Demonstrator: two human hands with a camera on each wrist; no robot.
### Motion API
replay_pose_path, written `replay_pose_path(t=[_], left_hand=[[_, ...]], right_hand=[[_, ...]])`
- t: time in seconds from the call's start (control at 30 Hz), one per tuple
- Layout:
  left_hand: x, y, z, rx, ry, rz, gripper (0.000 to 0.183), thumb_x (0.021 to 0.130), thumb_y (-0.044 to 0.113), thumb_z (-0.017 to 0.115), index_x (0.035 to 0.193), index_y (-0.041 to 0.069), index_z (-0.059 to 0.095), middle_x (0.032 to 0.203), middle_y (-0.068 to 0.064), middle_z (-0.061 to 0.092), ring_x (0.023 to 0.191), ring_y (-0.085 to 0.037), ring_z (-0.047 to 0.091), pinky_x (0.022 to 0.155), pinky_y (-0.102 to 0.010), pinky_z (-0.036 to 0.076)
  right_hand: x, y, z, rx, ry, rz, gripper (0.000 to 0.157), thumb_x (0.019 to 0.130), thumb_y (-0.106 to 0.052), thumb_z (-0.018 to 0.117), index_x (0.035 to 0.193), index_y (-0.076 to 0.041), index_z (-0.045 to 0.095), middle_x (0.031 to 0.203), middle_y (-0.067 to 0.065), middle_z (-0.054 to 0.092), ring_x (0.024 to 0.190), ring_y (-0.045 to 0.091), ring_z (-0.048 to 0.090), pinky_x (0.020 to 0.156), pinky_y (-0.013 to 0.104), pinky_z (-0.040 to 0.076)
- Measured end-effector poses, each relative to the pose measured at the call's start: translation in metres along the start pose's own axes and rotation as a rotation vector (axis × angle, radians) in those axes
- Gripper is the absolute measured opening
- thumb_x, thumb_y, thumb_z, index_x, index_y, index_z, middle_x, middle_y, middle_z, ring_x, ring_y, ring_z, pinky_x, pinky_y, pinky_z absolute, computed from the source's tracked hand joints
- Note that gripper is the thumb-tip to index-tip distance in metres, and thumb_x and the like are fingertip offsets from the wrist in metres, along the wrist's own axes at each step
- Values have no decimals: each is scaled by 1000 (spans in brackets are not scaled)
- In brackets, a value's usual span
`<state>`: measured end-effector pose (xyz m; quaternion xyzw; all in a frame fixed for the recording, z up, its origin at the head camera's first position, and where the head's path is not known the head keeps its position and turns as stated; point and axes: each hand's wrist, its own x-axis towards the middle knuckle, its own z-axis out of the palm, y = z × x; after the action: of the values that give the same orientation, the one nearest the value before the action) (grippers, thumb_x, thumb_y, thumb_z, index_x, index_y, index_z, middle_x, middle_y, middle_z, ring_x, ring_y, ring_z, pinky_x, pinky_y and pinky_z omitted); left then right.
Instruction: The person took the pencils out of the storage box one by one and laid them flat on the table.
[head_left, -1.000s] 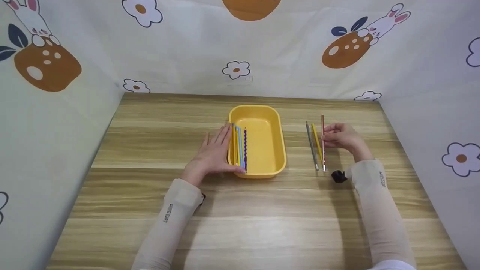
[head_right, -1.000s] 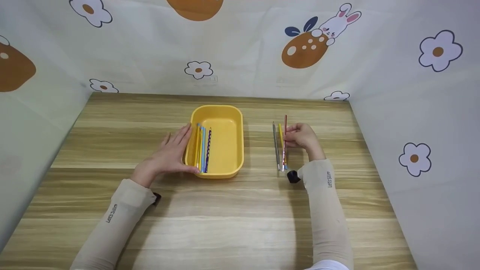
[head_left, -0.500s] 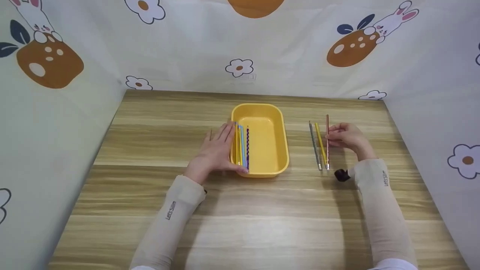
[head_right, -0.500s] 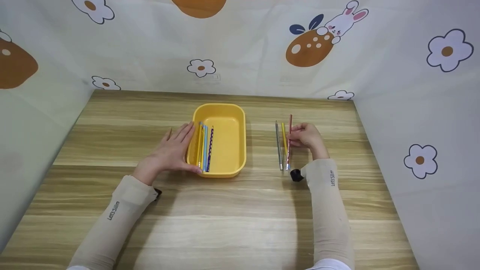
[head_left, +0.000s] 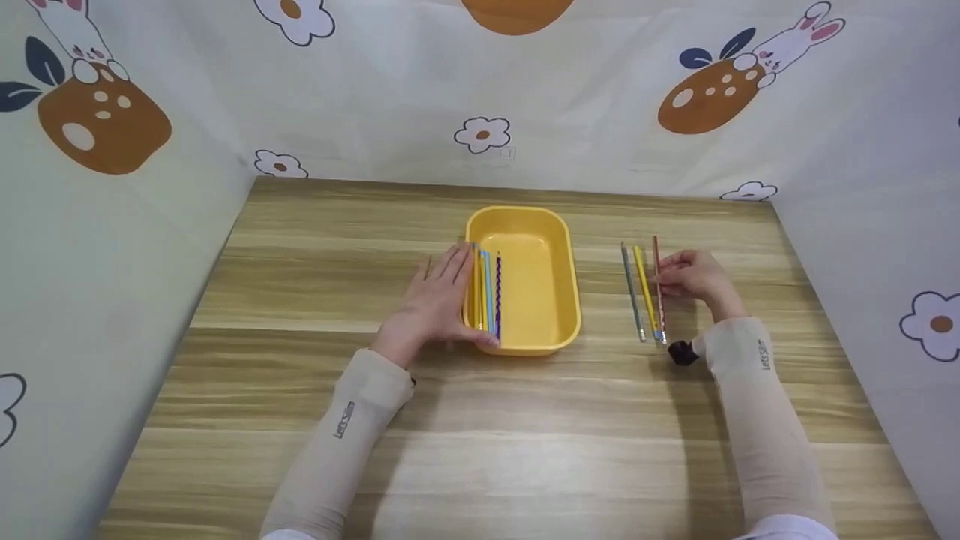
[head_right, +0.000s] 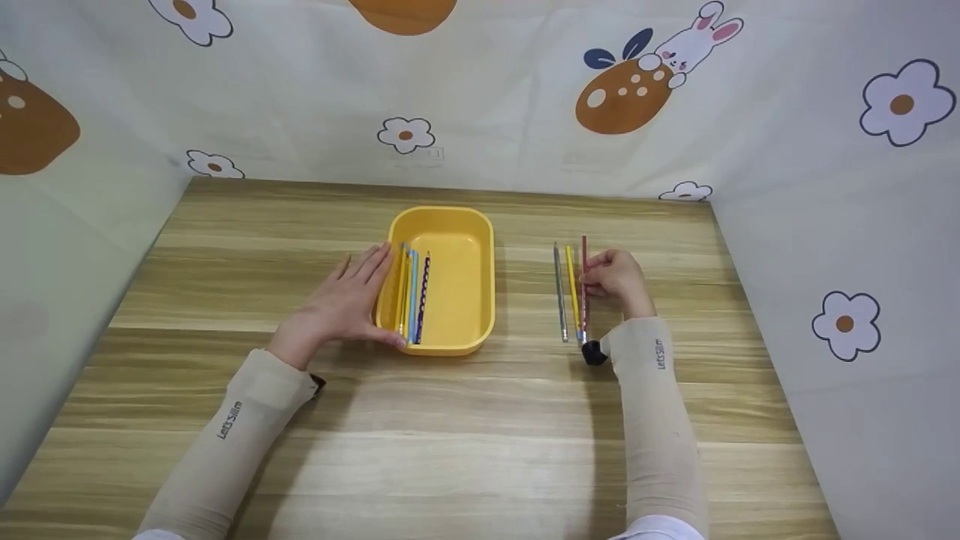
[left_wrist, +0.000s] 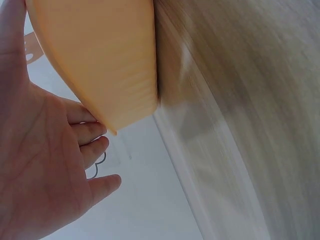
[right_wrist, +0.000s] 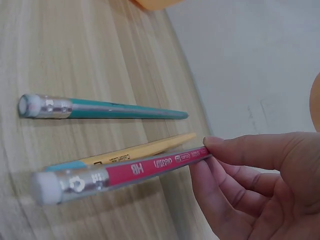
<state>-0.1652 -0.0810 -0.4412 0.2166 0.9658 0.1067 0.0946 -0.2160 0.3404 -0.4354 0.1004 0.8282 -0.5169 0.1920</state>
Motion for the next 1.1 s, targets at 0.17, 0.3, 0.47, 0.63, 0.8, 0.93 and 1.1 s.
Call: replay_pose_path(t=[0.17,0.3,0.47,0.63,0.8,0.93,1.1], left_hand=[[0,1,-1,-4,-1,15,143,51,89,57,151,6,-3,159,-9,-3,146,-24,-1,117,-52,5],[0,2,-1,-17,1,19,143,52,88,59,151,7,-3,159,-10,-2,146,-25,-1,117,-52,5],[0,1,-1,-10,-2,21,142,53,88,59,151,8,-5,159,-10,-2,146,-26,-1,117,-52,4],[0,1,-2,-3,-5,20,143,51,90,57,151,8,-5,159,-10,-2,146,-26,-1,117,-51,5],[1,2,-1,-14,-8,9,144,49,91,55,152,7,-2,159,-9,-3,146,-24,-2,117,-51,4],[1,1,-1,-24,-11,0,145,49,90,58,152,8,-3,159,-8,-4,146,-23,-3,117,-50,3],[1,0,-1,-14,-18,-1,145,50,90,57,151,7,-4,160,-9,-3,146,-24,-2,117,-50,6]], right_hand=[[2,0,3,-68,15,-12,39,85,3,64,117,13,45,81,-1,61,65,5,63,70,23,56],[3,0,4,-104,16,-10,39,85,2,64,117,13,45,79,-2,60,66,4,62,69,22,56],[6,1,5,-153,32,0,38,84,1,65,116,12,47,79,-4,59,67,4,62,68,21,56],[9,2,6,-199,42,0,37,83,0,66,114,12,49,79,-4,60,68,3,60,67,19,54],[12,6,6,-255,54,14,36,84,-3,67,114,9,51,83,-2,60,71,4,59,67,19,53],[14,6,6,-281,64,8,34,83,-4,68,111,8,53,83,0,59,72,6,58,67,20,52],[15,6,6,-289,76,13,32,82,-4,70,108,6,53,82,0,58,72,8,58,66,20,52]])
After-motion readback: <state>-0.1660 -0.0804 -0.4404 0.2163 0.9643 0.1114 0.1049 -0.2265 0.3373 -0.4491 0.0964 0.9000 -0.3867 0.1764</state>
